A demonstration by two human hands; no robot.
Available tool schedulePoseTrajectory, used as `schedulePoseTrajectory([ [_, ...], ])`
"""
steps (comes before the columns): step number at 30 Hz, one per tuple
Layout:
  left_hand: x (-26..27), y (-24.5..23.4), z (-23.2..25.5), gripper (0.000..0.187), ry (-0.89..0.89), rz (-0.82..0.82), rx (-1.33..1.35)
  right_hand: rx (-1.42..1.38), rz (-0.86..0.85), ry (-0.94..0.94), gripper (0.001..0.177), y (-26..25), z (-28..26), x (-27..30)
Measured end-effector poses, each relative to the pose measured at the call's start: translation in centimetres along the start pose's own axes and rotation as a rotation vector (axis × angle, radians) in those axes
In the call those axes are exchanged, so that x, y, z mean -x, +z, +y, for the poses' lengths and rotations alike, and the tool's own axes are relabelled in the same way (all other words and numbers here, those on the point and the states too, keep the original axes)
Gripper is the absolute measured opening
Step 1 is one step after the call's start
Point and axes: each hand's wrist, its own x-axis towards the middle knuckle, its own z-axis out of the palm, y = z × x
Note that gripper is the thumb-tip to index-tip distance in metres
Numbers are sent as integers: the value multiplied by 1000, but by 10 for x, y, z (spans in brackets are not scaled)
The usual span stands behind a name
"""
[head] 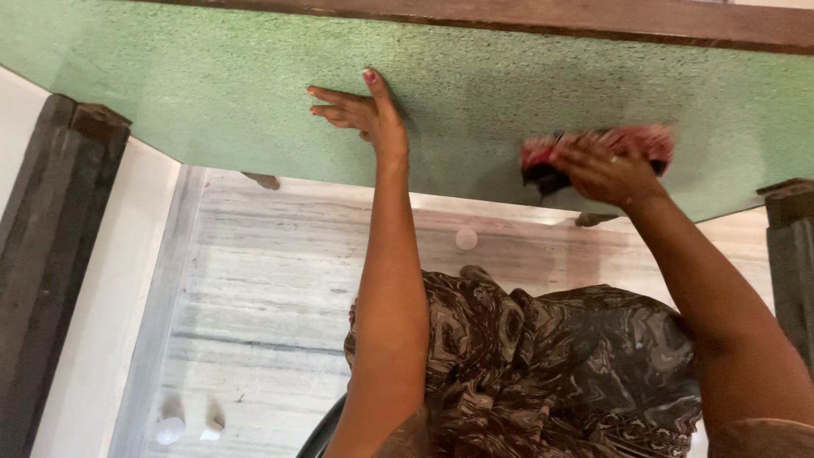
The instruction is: The person wipes the surface of a large glass panel with a patterned cloth. They use both hands to rub the cloth across the glass, moving from one side to the other in a repetitive cleaning motion.
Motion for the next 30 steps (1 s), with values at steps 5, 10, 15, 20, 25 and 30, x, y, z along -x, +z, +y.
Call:
schedulePoseTrajectory([
  [5,2,0,-3,119,11,18,15,-188,-483,-233,79,33,-32,32],
  [10,0,1,-4,120,-15,-14,4,-263,-655,-273,79,53,-41,47],
  [15,-1,0,-4,120,37,-8,10,-293,-761,-252,78,57,-38,39],
  [20,2,-1,8,123,-13,1,33,-254,-754,-250,78,40,-44,39],
  [25,6,0,9,122,-19,-3,18,-97,-591,-283,77,33,-51,29],
  [30,4,-2,9,122,-22,-29,-1,-46,-182,-42,76,9,-53,-32],
])
